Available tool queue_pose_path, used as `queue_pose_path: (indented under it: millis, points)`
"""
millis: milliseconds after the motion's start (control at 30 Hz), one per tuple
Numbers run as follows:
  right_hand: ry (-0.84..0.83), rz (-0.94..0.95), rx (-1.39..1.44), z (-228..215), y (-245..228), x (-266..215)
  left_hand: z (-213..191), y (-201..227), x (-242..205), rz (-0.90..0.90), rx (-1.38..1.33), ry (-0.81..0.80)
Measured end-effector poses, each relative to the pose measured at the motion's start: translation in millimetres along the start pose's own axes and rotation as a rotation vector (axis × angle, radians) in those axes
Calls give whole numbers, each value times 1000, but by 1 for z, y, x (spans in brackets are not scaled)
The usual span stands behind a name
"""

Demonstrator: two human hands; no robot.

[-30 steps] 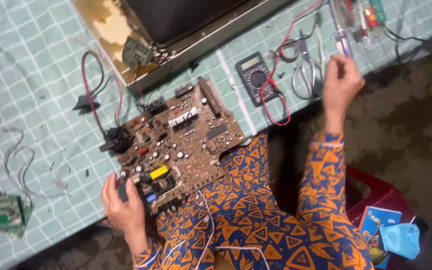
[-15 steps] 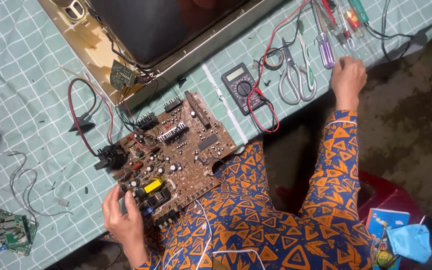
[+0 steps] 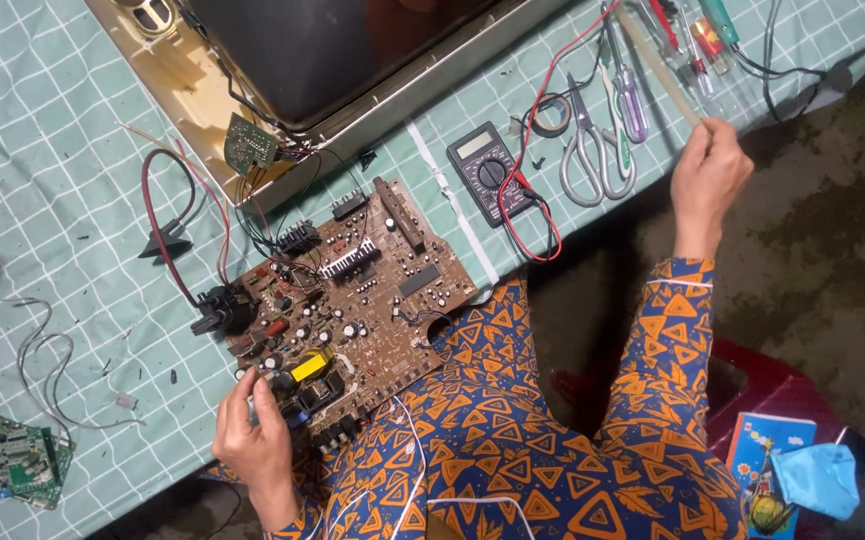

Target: Cleaning a circuit board with a toothbrush and inspecting it using a wooden stick and a multimeter probe.

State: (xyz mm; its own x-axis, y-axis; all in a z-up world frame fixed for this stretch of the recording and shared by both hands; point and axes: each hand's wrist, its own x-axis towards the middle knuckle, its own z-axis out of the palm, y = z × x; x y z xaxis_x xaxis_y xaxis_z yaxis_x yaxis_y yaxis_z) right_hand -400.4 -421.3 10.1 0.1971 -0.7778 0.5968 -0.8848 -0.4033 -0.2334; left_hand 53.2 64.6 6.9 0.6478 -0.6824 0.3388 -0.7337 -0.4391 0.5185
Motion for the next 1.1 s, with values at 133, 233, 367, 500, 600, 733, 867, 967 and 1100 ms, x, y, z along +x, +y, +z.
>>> queue_pose_path:
  millis: [133,233,367,500,600,733,867,967,1100]
  points:
    - [146,-8,59,-37,-40,-2,1,3,5,36,-17,8]
    - [265,21,170,-72,-77,-2,2,4,6,45,-14,-14]
    - [581,-73,255,-111,-105,-23,4,16,11,112,-71,-23]
    - [916,-168,721,-131,-144,-48,-1,44,19,280,-159,-18]
    - [708,-279,1081,-111,-198,-74,-8,77,20,442,-205,67]
    - [-140,-439,1492,-118,-275,-78,-7,106,25,631,-369,64]
    - [-245,-507,1527,-108,-331,-92,-2,112,26,718,-241,-73]
    - [-262,-497,1511,-86,-333,-99,-1,101,27,687,-184,-116]
    - [-277,-369,1195,-57,-279,-63,-7,73,22,559,-47,-69]
